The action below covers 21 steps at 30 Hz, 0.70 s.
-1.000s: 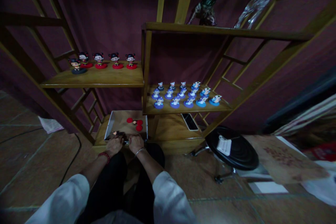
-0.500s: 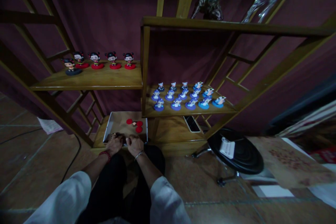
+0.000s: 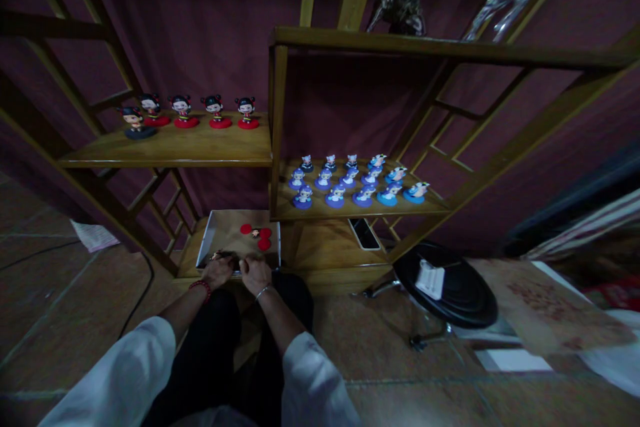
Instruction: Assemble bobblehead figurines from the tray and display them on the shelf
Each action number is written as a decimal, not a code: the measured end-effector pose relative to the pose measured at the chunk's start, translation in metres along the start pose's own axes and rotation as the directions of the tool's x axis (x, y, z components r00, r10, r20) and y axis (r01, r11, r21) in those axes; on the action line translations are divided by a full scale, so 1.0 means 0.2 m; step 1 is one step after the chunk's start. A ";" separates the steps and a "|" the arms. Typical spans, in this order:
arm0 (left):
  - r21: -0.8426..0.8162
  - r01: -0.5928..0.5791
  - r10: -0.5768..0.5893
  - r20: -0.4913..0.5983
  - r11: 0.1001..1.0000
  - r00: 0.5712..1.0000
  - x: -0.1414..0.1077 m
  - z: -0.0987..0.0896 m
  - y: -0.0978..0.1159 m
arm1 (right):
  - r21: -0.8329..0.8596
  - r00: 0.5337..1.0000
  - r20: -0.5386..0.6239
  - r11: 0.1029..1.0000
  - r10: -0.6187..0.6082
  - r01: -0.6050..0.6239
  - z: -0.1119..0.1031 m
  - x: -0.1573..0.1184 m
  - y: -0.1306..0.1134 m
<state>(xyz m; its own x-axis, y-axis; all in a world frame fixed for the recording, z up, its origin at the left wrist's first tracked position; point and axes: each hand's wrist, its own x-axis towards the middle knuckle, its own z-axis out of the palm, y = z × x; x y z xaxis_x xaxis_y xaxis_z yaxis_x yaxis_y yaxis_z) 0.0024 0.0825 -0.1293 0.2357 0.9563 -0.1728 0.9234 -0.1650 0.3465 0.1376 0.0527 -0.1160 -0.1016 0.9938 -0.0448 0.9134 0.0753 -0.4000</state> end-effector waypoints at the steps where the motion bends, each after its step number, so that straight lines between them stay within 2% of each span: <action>1: 0.001 0.028 -0.028 0.003 1.000 1.000 0.00 0.01 -0.01 | -0.003 1.000 0.004 1.000 -0.002 0.002 0.00 0.00 0.00; 7: -0.033 0.145 -0.144 0.013 0.989 0.989 0.02 0.01 -0.03 | -0.007 1.000 0.006 1.000 0.012 -0.012 0.02 0.00 0.00; 12: -0.094 0.212 -0.216 -0.028 0.973 0.976 0.01 0.00 -0.02 | -0.009 1.000 -0.003 1.000 0.010 -0.010 0.04 0.01 0.00; 21: -0.204 0.213 -0.235 -0.090 0.956 0.968 0.03 0.00 -0.03 | 0.056 0.999 -0.036 0.998 -0.001 0.003 0.05 0.02 0.01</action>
<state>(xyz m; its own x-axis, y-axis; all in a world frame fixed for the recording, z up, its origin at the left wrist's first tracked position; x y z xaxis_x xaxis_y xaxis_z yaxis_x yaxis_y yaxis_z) -0.0012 0.0884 -0.1323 -0.0163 0.9860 -0.1658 0.8710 0.0954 0.4820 0.1353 0.0559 -0.1257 -0.0883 0.9960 -0.0117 0.8894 0.0735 -0.4511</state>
